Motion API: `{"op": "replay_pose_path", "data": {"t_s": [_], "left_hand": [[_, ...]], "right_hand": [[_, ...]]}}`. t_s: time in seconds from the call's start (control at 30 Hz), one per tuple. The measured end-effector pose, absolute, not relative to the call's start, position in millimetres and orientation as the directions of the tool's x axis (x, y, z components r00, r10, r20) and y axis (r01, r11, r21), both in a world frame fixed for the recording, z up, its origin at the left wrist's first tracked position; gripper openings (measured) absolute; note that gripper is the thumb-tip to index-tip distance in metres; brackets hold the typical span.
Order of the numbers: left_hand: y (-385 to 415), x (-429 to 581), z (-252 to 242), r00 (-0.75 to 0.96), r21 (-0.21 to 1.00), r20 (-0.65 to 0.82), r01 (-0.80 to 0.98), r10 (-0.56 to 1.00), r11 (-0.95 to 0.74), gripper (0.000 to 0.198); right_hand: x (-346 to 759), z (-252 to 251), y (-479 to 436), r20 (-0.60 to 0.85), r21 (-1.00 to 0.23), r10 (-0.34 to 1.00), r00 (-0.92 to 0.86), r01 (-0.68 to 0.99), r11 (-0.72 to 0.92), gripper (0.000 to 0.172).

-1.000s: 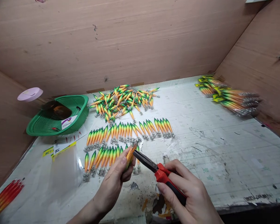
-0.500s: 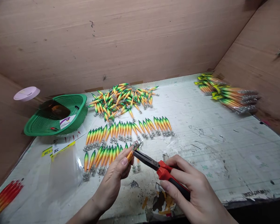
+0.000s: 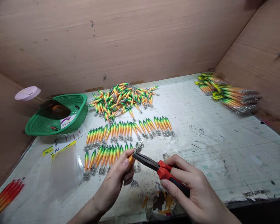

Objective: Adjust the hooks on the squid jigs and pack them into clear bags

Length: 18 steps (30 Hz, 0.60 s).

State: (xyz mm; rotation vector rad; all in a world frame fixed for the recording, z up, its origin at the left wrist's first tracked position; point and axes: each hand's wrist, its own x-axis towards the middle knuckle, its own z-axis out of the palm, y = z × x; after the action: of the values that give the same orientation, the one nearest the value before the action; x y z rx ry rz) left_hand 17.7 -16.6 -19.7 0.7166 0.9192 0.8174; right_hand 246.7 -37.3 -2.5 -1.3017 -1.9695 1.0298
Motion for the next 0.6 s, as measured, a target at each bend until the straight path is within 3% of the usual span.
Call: {"op": "replay_pose_path", "data": {"t_s": [0.13,0.27,0.33,0.47,0.6], "left_hand": [[-14.5,26.6,-21.3,0.456,0.660,-0.368,-0.485,0.810,0.573,0.037],[-10.0,28.3,-16.3,0.589,0.514,-0.401,-0.489,0.701,0.705,0.034],[-8.3,27.6,-16.0,0.586,0.547,-0.399,-0.465,0.705,0.696,0.030],[-7.0,27.8,-19.2,0.378,0.627,-0.436,-0.524,0.817,0.577,0.030],[-8.3,28.7,-20.8,0.301,0.715,-0.347,-0.527,0.888,0.459,0.032]], "right_hand": [[242.8,-1.5,-37.3,0.074,-0.825,0.926,-0.371,0.498,0.266,0.024],[245.0,3.2,-34.2,0.024,-0.835,0.909,-0.417,0.492,0.248,0.025],[247.2,4.7,-33.7,0.018,-0.843,0.896,-0.444,0.475,0.252,0.024],[247.3,2.6,-35.3,0.049,-0.836,0.915,-0.400,0.485,0.256,0.023],[242.4,-1.4,-35.2,0.055,-0.819,0.942,-0.331,0.525,0.232,0.025]]}}
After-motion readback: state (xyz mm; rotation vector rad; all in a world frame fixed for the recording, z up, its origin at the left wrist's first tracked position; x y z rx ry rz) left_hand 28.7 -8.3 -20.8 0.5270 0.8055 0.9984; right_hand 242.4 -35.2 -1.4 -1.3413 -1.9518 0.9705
